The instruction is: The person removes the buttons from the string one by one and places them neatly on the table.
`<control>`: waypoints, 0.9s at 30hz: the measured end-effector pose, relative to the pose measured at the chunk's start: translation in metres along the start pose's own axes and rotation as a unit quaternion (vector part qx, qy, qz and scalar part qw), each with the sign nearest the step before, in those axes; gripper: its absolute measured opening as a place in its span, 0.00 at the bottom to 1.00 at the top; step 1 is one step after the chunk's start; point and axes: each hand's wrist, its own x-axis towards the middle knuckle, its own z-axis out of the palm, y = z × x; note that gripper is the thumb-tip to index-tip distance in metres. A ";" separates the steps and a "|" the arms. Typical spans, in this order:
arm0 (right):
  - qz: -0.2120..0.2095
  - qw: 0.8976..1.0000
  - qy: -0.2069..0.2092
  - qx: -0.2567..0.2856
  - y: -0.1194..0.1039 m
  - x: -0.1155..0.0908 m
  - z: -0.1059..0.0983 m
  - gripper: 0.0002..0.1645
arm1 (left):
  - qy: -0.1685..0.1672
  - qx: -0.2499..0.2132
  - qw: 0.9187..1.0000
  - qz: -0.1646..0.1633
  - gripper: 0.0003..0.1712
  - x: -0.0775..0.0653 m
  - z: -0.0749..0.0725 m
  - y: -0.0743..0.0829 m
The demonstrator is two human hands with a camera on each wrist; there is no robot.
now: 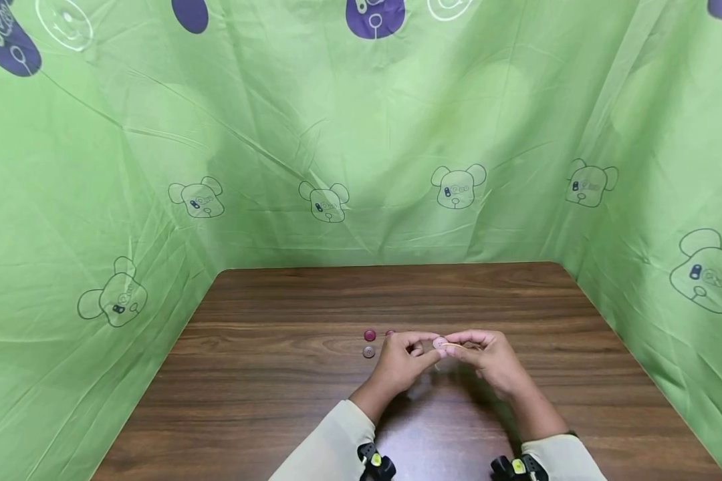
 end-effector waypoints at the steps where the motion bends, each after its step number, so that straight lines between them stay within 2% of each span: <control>1: 0.000 1.000 0.000 -0.001 0.000 0.000 0.000 0.19 | 0.001 0.000 1.000 0.000 0.16 0.000 0.000 0.000; 9: -0.015 1.000 0.002 -0.012 -0.003 -0.002 0.002 0.14 | 0.005 0.013 1.000 0.007 0.16 -0.001 -0.001 -0.003; 14: -0.025 1.000 0.004 -0.018 -0.003 -0.002 0.002 0.14 | 0.006 0.013 1.000 -0.001 0.16 -0.003 -0.004 -0.005; 27: -0.020 1.000 0.018 -0.016 -0.001 -0.001 0.003 0.14 | 0.004 -0.015 1.000 -0.008 0.16 -0.005 -0.012 -0.010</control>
